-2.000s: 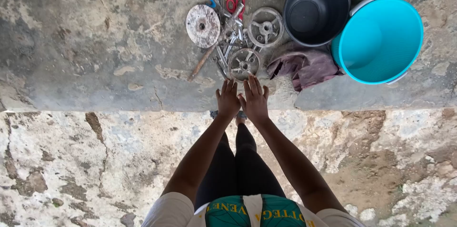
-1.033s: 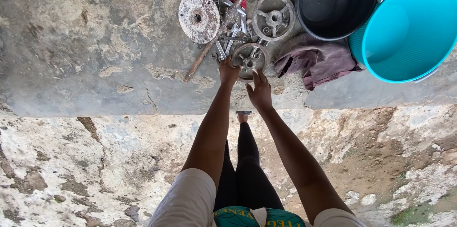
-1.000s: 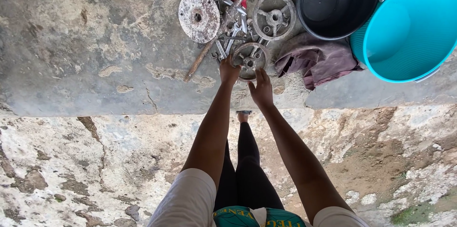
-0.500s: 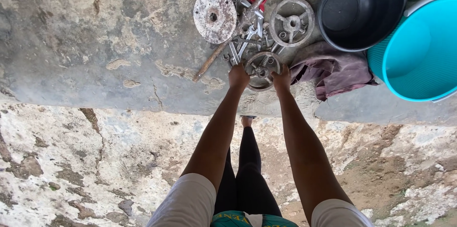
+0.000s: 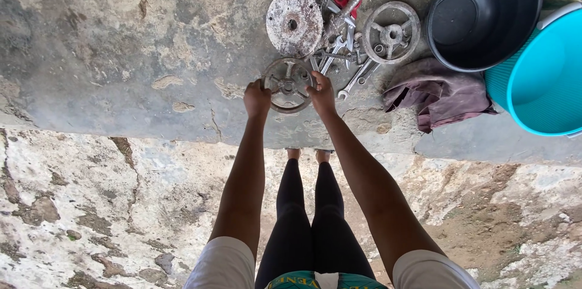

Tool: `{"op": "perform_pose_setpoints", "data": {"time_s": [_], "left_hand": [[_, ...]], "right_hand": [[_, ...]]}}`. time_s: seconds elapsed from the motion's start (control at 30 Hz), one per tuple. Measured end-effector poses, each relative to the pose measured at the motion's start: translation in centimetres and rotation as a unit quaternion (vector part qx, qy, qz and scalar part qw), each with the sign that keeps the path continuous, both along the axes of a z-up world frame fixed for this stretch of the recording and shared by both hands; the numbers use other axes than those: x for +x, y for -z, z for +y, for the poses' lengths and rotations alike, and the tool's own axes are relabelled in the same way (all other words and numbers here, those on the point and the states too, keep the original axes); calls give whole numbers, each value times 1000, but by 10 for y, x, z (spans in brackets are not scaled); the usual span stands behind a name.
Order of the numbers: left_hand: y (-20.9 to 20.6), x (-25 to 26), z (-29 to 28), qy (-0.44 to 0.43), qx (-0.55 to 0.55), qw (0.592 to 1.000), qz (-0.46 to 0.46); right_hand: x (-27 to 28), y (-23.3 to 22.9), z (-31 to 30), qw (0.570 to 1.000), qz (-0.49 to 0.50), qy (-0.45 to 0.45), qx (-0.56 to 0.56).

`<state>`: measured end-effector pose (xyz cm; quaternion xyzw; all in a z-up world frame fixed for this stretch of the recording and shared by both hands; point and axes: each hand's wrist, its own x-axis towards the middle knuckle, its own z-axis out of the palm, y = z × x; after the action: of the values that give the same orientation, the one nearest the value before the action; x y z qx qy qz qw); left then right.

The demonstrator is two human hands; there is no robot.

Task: Cleaning and organizing various mechanical metal parts and tools.

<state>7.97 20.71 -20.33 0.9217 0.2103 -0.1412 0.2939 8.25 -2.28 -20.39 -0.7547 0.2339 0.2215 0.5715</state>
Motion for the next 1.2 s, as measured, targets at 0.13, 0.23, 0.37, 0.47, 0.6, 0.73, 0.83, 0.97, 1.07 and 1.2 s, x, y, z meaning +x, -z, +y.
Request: {"op": "perform_pose_setpoints", "data": {"time_s": [0.13, 0.23, 0.37, 0.47, 0.6, 0.73, 0.83, 0.97, 1.07, 1.2], "left_hand": [[2, 13, 57, -45, 24, 999, -4], [11, 20, 90, -72, 38, 997, 9], [20, 28, 113, -97, 63, 993, 20], [25, 40, 114, -97, 71, 993, 20], [20, 49, 107, -91, 83, 992, 12], [3, 53, 101, -97, 76, 992, 1], [-6, 62, 82, -62, 105, 990, -73], [-11, 70, 37, -5, 46, 990, -132], [-30, 76, -1, 9, -23, 990, -140], [-39, 70, -38, 9, -100, 987, -127]], "right_hand": [[36, 18, 50, 983, 7, -14, 185], [64, 8, 80, 969, 88, -48, 227], [73, 15, 108, 954, 151, -43, 254], [59, 50, 115, 969, 111, -34, 217], [38, 69, 99, 967, -187, -42, -166], [105, -3, 77, 904, -238, 28, -355], [133, -7, 61, 927, -125, 54, -350], [146, 13, 46, 939, -9, 84, -334], [139, 43, 36, 941, -40, 89, -325], [135, 36, 36, 956, -38, 124, -261]]}}
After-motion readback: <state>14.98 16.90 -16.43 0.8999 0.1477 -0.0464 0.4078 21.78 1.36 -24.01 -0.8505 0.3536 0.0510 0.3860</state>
